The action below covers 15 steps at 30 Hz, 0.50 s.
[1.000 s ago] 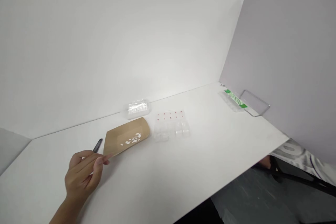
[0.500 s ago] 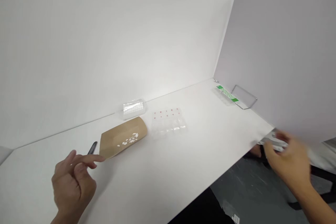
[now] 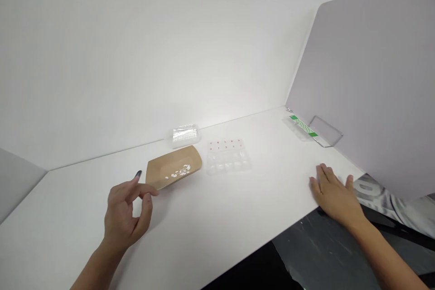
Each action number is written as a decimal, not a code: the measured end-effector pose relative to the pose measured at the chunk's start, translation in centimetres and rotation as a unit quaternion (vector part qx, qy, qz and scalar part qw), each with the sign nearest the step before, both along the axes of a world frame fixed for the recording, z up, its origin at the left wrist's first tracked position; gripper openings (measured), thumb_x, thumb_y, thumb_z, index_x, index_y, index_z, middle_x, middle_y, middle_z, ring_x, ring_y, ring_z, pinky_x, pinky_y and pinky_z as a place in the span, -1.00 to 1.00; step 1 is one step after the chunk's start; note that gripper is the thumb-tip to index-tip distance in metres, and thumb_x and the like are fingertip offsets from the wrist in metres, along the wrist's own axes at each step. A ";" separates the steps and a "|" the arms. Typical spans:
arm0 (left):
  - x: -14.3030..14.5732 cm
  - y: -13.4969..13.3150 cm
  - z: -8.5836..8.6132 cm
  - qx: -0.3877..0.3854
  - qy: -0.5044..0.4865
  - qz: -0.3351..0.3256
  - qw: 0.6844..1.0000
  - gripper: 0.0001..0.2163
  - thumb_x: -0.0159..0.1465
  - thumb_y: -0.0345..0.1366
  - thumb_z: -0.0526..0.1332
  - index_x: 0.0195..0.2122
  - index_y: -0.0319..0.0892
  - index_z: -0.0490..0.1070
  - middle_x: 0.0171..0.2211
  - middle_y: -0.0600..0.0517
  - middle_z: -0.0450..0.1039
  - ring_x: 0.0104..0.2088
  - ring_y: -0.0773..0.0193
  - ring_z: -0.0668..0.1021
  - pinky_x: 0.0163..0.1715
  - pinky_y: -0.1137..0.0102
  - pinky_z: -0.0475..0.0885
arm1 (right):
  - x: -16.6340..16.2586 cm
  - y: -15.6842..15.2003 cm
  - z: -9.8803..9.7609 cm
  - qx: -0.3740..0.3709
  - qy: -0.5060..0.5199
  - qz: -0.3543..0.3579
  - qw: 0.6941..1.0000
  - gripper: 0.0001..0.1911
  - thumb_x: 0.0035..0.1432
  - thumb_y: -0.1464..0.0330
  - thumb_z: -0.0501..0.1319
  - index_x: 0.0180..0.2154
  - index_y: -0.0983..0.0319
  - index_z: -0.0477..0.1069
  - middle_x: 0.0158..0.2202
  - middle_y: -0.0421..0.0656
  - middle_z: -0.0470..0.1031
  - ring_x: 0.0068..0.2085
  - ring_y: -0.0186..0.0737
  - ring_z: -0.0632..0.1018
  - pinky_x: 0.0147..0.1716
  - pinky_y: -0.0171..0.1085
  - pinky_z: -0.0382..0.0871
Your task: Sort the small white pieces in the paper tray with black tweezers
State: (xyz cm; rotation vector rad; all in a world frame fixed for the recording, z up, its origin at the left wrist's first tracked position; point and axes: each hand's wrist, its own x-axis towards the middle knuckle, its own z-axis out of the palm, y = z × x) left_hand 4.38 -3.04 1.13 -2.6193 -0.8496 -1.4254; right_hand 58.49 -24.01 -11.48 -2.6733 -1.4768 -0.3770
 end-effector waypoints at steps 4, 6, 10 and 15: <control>0.2 0.0 -0.1 0.002 0.007 -0.001 1.000 -0.34 0.28 -0.53 0.17 0.39 -0.06 0.06 -0.37 0.09 0.57 -0.28 0.17 0.52 -0.07 0.18 0.37 | -3.9 -0.4 0.4 0.027 0.009 0.101 0.994 -0.34 0.44 0.21 -0.21 0.43 0.38 0.09 0.42 0.14 0.16 0.41 0.21 0.25 0.35 0.43 -0.04; 0.1 0.1 -0.2 0.004 0.008 -0.003 1.000 -0.33 0.27 -0.53 0.17 0.39 -0.07 0.06 -0.37 0.09 0.57 -0.27 0.17 0.52 -0.06 0.18 0.37 | -7.1 -0.3 0.9 0.049 0.020 0.160 0.986 -0.35 0.46 0.21 -0.16 0.47 0.28 -0.02 0.44 0.04 0.14 0.43 0.13 0.22 0.38 0.35 -0.02; -0.1 0.2 -0.5 -0.002 0.010 -0.004 1.000 -0.35 0.27 -0.53 0.18 0.37 -0.08 0.08 -0.37 0.09 0.57 -0.28 0.17 0.52 -0.05 0.16 0.37 | -14.0 0.3 2.7 0.074 0.053 0.277 0.957 -0.32 0.46 0.22 -0.03 0.50 0.14 -0.16 0.46 -0.06 0.09 0.45 0.06 0.17 0.42 0.29 -0.04; -0.1 0.1 -0.5 -0.005 0.009 0.008 1.000 -0.36 0.26 -0.51 0.18 0.36 -0.05 0.10 -0.37 0.10 0.57 -0.25 0.15 0.52 -0.06 0.15 0.39 | -18.0 0.0 3.4 0.085 0.045 0.396 0.913 -0.24 0.38 0.27 0.09 0.50 0.14 -0.12 0.44 -0.08 0.15 0.40 0.06 0.27 0.46 0.24 -0.19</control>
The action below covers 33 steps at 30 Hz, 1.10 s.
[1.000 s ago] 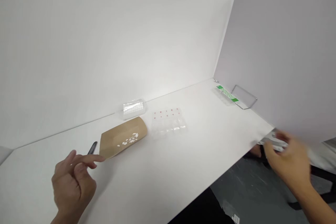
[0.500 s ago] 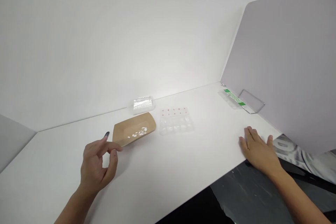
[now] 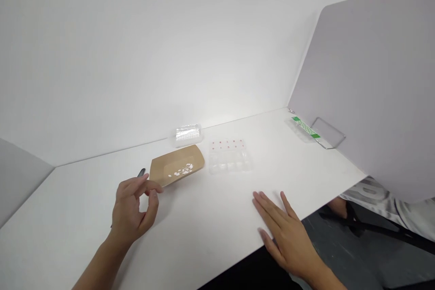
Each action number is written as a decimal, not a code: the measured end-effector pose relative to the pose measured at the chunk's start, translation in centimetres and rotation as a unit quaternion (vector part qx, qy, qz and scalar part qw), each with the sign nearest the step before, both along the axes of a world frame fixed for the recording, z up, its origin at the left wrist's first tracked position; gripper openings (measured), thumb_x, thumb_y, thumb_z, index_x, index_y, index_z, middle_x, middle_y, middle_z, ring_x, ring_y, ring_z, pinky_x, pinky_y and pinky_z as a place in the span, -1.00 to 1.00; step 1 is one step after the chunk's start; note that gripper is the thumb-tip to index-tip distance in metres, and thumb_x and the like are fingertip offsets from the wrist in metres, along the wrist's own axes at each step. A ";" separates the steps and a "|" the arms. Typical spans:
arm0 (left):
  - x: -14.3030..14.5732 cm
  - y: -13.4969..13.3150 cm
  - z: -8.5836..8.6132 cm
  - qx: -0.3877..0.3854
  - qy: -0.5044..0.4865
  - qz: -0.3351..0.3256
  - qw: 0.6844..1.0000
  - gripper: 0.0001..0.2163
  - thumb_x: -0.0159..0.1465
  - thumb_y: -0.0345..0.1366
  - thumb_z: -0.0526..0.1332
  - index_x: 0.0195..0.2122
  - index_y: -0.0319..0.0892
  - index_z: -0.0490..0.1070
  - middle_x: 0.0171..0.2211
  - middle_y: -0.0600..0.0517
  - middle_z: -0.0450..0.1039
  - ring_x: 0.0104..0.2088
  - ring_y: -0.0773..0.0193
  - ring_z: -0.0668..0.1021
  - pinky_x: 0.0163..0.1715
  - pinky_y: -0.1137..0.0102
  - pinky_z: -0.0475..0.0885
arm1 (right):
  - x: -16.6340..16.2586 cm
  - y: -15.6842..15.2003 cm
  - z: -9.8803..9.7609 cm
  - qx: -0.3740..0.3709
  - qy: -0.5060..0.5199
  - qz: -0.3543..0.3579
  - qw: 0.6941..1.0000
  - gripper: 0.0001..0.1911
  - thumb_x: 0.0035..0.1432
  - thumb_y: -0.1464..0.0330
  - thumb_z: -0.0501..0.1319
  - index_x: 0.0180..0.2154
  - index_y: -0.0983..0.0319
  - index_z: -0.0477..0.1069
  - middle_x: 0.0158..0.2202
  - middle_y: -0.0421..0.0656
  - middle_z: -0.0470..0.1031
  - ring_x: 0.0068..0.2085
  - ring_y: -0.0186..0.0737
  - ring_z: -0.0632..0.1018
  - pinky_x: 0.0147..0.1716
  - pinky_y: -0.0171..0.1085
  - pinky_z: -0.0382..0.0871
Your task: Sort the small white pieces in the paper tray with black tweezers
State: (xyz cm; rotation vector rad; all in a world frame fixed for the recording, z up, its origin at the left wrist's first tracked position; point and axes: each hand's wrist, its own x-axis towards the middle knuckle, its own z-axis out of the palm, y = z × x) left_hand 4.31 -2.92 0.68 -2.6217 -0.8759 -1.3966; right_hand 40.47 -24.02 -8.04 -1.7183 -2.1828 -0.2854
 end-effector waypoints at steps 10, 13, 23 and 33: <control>0.1 -0.2 -0.1 -0.004 -0.001 -0.016 1.000 -0.31 0.24 -0.55 0.19 0.38 -0.04 0.08 -0.37 0.09 0.56 -0.20 0.14 0.48 -0.17 0.25 0.43 | 1.7 -5.1 -4.4 0.067 0.022 0.073 0.995 -0.30 0.30 0.49 0.13 0.41 -0.03 0.17 0.20 -0.27 0.50 0.20 -0.02 0.54 0.33 0.03 0.39; 0.2 -0.3 -0.1 -0.003 0.000 -0.028 1.000 -0.30 0.22 -0.56 0.20 0.37 -0.05 0.07 -0.35 0.09 0.56 -0.21 0.15 0.47 -0.19 0.27 0.44 | 2.2 -6.0 -4.3 0.093 0.035 0.079 0.992 -0.35 0.33 0.46 0.06 0.38 -0.05 0.22 0.15 -0.29 0.54 0.11 -0.03 0.62 0.09 -0.05 0.64; 0.3 -0.2 -1.1 -0.006 0.069 -0.008 0.998 -0.57 0.27 -0.53 0.18 0.16 -0.13 0.32 -0.28 0.00 0.56 -0.11 0.09 0.49 -0.11 0.21 0.50 | -0.6 7.8 6.5 0.075 0.229 0.073 0.968 -0.66 0.42 0.43 0.13 0.09 -0.02 0.51 -0.05 -0.25 0.67 -0.07 -0.20 0.68 -0.10 -0.22 0.60; 0.7 -0.4 -0.1 -0.055 0.101 -0.053 0.992 -0.72 0.31 -0.56 0.13 -0.02 -0.14 0.38 -0.32 0.07 0.52 -0.32 0.26 0.50 -0.02 0.18 0.39 | -11.1 18.4 5.0 -0.208 0.360 0.326 0.849 -0.72 0.37 0.48 0.08 0.07 0.16 0.36 -0.13 -0.18 0.65 -0.28 -0.33 0.61 -0.21 -0.30 0.50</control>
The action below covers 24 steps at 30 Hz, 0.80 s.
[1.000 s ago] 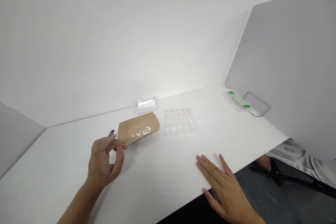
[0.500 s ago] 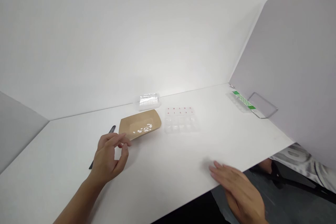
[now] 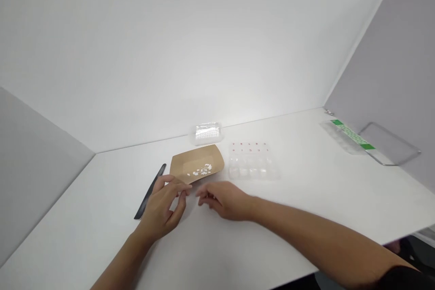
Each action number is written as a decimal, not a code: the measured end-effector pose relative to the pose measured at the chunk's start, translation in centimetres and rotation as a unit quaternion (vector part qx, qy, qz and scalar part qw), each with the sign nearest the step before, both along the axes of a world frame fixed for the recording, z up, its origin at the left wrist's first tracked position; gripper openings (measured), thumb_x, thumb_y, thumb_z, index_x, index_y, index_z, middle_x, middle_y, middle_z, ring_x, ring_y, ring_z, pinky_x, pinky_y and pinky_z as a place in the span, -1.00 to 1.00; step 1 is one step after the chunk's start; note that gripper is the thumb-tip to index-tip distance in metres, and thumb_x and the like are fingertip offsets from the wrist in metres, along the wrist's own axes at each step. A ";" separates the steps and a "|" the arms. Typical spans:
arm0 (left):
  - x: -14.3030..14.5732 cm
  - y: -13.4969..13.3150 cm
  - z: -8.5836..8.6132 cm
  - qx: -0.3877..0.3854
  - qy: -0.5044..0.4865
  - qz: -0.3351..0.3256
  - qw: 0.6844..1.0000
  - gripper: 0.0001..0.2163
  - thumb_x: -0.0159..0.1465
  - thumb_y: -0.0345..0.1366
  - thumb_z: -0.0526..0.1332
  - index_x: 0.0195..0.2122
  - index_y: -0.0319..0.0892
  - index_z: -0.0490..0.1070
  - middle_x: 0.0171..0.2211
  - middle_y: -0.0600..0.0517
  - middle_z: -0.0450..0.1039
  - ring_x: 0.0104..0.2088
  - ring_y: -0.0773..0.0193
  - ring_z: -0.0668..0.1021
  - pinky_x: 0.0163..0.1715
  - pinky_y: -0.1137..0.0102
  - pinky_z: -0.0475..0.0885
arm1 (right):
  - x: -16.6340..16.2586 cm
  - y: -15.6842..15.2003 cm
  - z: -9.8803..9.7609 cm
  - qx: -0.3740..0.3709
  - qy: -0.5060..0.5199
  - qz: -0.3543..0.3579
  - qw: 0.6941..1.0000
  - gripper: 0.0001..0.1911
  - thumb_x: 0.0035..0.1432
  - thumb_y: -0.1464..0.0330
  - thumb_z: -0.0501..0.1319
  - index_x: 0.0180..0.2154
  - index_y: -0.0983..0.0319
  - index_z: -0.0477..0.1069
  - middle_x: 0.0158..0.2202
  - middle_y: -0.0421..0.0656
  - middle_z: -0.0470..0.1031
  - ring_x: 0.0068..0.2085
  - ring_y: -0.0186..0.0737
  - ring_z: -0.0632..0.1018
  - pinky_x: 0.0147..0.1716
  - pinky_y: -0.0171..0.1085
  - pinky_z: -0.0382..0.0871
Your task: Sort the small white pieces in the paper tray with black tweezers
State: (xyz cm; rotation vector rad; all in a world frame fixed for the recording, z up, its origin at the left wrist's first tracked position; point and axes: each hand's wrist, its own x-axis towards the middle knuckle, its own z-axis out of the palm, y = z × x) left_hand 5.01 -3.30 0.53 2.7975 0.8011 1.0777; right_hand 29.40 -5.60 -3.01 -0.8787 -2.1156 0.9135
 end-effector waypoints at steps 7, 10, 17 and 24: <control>1.3 -1.5 -0.2 -0.051 0.025 -0.065 0.996 -0.75 0.29 -0.58 0.14 -0.07 -0.17 0.39 -0.30 0.01 0.50 -0.30 0.25 0.48 -0.08 0.22 0.37 | -0.3 -1.1 -1.2 -0.133 0.062 0.035 0.989 -0.86 0.36 0.46 0.13 -0.08 0.15 0.27 -0.21 -0.20 0.62 -0.31 -0.32 0.58 -0.29 -0.32 0.47; 1.9 -1.9 -0.3 -0.066 0.032 -0.100 0.992 -0.73 0.28 -0.58 0.14 -0.06 -0.16 0.40 -0.28 -0.01 0.53 -0.27 0.22 0.48 -0.12 0.24 0.38 | -0.2 -1.0 -1.0 -0.153 0.088 0.013 0.984 -0.89 0.37 0.44 0.13 -0.09 0.15 0.27 -0.24 -0.21 0.58 -0.28 -0.31 0.58 -0.27 -0.31 0.46; 1.6 -1.8 -0.7 -0.100 0.059 -0.077 0.990 -0.70 0.29 -0.54 0.20 0.01 -0.11 0.42 -0.16 -0.03 0.53 -0.16 0.18 0.49 -0.05 0.20 0.38 | -0.3 -0.8 -1.0 -0.210 0.161 -0.001 0.964 -0.96 0.45 0.33 0.11 -0.11 0.14 0.23 -0.33 -0.23 0.56 -0.29 -0.27 0.59 -0.25 -0.26 0.46; 1.5 -1.5 -0.8 -0.074 0.072 -0.057 0.993 -0.67 0.31 -0.53 0.23 0.05 -0.08 0.43 -0.14 -0.03 0.51 -0.12 0.17 0.45 -0.06 0.23 0.40 | -0.2 -0.7 -1.1 -0.246 0.188 0.008 0.951 -0.84 0.43 0.22 0.18 -0.12 0.14 0.24 -0.27 -0.18 0.62 -0.23 -0.20 0.64 -0.16 -0.16 0.50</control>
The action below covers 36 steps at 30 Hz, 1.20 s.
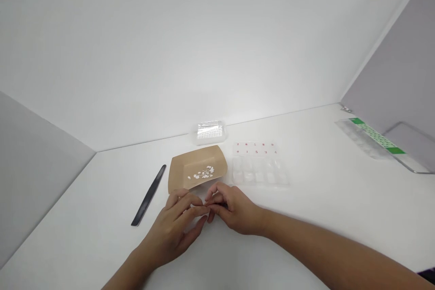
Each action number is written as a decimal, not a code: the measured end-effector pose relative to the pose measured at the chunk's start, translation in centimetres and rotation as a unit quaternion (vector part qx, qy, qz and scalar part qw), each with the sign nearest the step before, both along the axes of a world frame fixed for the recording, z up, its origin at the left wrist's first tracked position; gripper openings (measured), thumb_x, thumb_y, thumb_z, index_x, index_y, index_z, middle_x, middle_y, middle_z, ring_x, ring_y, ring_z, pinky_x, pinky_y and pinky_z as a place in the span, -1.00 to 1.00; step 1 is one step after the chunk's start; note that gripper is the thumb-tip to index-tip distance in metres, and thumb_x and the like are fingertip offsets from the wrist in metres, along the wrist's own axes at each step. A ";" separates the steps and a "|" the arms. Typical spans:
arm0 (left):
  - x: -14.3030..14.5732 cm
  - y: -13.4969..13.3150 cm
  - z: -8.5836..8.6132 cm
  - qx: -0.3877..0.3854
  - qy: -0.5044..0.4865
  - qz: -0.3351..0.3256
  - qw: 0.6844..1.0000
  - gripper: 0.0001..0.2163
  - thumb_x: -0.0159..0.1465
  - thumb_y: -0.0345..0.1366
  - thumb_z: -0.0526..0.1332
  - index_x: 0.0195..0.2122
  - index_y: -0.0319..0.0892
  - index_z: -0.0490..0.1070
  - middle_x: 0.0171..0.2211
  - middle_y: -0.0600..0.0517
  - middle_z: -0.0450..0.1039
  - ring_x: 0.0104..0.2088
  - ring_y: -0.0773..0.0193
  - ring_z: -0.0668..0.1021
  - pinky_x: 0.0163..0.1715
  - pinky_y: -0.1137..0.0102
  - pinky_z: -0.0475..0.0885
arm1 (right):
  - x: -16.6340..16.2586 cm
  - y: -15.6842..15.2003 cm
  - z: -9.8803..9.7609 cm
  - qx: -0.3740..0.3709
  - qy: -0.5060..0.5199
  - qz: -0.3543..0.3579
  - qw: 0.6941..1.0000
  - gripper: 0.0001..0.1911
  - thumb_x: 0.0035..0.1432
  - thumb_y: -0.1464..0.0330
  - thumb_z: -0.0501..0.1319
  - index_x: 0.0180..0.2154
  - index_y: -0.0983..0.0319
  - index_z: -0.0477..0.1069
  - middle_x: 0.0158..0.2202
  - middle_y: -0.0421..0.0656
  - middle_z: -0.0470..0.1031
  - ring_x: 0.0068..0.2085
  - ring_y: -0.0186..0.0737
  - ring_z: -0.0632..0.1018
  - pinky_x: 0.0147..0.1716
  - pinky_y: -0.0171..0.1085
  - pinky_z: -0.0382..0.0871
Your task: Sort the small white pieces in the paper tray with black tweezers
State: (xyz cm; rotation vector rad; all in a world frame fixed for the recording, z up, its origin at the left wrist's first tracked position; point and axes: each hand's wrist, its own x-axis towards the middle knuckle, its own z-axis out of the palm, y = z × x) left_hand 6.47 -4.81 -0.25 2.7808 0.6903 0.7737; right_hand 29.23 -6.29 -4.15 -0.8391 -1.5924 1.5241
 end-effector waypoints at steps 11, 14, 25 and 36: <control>-0.2 0.5 -0.3 0.017 -0.020 0.018 0.999 -0.76 0.35 -0.50 0.25 -0.02 -0.07 0.46 -0.22 0.03 0.50 -0.21 0.25 0.46 -0.06 0.23 0.43 | 0.5 -0.3 0.4 -0.010 -0.019 0.023 0.999 -0.81 0.47 0.18 0.12 -0.06 0.13 0.22 -0.17 -0.16 0.66 -0.25 -0.17 0.71 -0.18 -0.17 0.53; -0.3 0.8 -0.4 0.024 -0.021 0.012 0.999 -0.75 0.38 -0.49 0.22 0.02 -0.06 0.46 -0.24 0.04 0.52 -0.23 0.26 0.48 -0.06 0.22 0.45 | 0.8 -0.5 0.8 0.043 -0.065 0.026 0.997 -0.87 0.49 0.24 0.06 -0.02 0.14 0.25 -0.18 -0.18 0.66 -0.24 -0.21 0.71 -0.21 -0.24 0.51; -0.2 1.0 -0.1 0.003 -0.020 0.007 1.000 -0.84 0.38 -0.51 0.21 -0.10 -0.12 0.47 -0.25 0.02 0.51 -0.22 0.24 0.45 -0.12 0.28 0.43 | 1.0 -0.2 0.3 0.164 -0.128 -0.002 0.978 -0.84 0.44 0.34 0.12 0.02 0.14 0.33 -0.18 -0.18 0.67 -0.15 -0.24 0.69 -0.19 -0.26 0.51; -0.2 0.7 0.3 0.006 -0.030 -0.026 0.999 -0.78 0.39 -0.55 0.19 -0.05 -0.10 0.42 -0.25 0.02 0.53 -0.26 0.27 0.46 -0.14 0.26 0.43 | 0.9 -0.2 0.7 0.193 -0.132 -0.039 0.971 -0.86 0.39 0.32 0.20 -0.05 0.12 0.47 -0.22 -0.22 0.65 -0.23 -0.29 0.65 -0.26 -0.32 0.48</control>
